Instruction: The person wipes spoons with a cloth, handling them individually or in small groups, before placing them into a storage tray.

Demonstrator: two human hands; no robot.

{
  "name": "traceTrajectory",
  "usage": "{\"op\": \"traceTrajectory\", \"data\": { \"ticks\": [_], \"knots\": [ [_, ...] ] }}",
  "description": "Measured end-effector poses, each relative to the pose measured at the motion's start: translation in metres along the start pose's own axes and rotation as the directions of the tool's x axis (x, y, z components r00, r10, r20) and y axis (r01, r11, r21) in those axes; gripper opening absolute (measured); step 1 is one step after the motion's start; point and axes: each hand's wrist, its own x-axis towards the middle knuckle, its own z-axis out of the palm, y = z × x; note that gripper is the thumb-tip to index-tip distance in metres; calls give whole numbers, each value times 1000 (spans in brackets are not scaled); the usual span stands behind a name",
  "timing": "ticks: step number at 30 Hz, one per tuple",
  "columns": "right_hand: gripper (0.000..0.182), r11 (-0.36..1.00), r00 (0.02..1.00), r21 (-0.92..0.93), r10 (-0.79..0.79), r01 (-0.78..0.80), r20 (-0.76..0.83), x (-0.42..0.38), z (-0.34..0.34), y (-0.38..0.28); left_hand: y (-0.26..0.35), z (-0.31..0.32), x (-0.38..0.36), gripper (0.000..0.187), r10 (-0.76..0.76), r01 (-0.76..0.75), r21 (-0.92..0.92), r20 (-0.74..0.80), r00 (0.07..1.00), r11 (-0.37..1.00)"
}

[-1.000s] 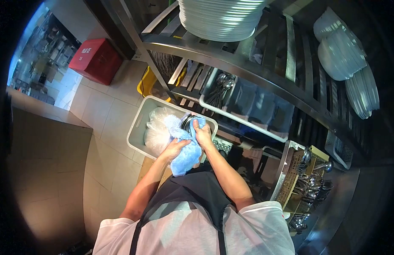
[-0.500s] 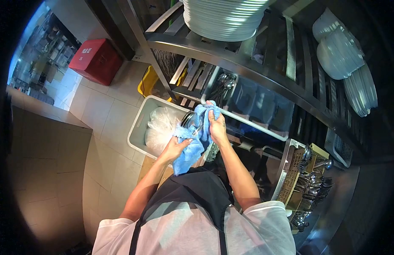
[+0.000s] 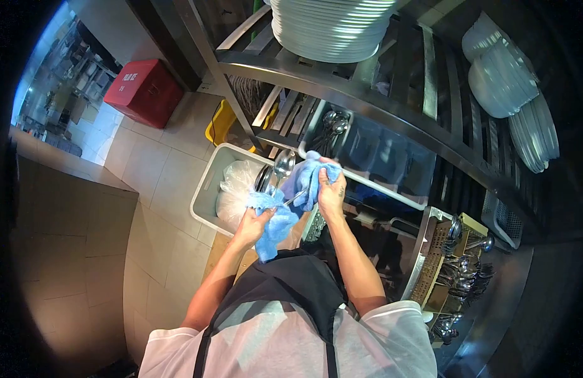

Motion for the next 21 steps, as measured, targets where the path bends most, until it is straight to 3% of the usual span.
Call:
{"op": "traceTrajectory", "data": {
  "ticks": [1,2,3,5,6,7,9,10,11,13,14,15,17,19,21],
  "knots": [
    [21,997,997,8,-75,75,-37,-2,0,-4,3,-2,-3,8,0,0,1,-4,1000,1000],
    [22,998,997,24,-65,64,29,-5,0,-11,6,-5,-6,10,-28,27,-38,-27,999,999],
    [24,1000,994,5,-31,31,104,-5,-4,-17,11,-8,-8,12,-57,53,-78,-48,997,996],
    [24,969,933,-233,155,-79,325,-5,-15,-40,25,-20,-11,11,-27,27,-18,-27,999,999],
    [25,871,876,-450,48,199,480,-3,-10,-58,31,-25,-12,10,0,0,40,-4,1000,999],
    [25,870,875,-451,48,200,481,0,-11,-58,37,-27,-12,10,1,-1,38,-4,1000,999],
    [11,664,796,-660,160,351,584,1,-11,-59,45,-31,-12,10,50,-61,180,64,997,982],
    [31,703,849,-631,73,328,523,-1,-7,-56,39,-29,-11,10,51,-61,180,62,997,982],
    [16,756,919,-607,18,246,395,0,-4,-51,30,-24,-8,10,81,-86,125,44,996,988],
    [5,808,956,-513,-268,290,118,2,5,-33,26,-12,-4,10,116,-117,70,20,993,991],
    [15,946,950,-205,-281,250,-137,3,15,-16,27,-1,-4,11,120,-120,3,-33,992,993],
    [16,979,899,22,-178,203,-401,-1,33,-16,27,7,-5,11,119,-125,-65,-89,989,990],
    [20,952,886,276,8,135,-463,-9,45,-3,11,15,-4,12,72,-83,-125,-88,994,989],
    [21,910,915,397,255,-119,-311,-20,36,28,2,19,-8,8,33,-27,39,-152,988,999],
    [24,874,930,457,292,-165,-223,-25,41,18,1,18,-6,8,28,-15,82,-156,987,997]
  ]
}}
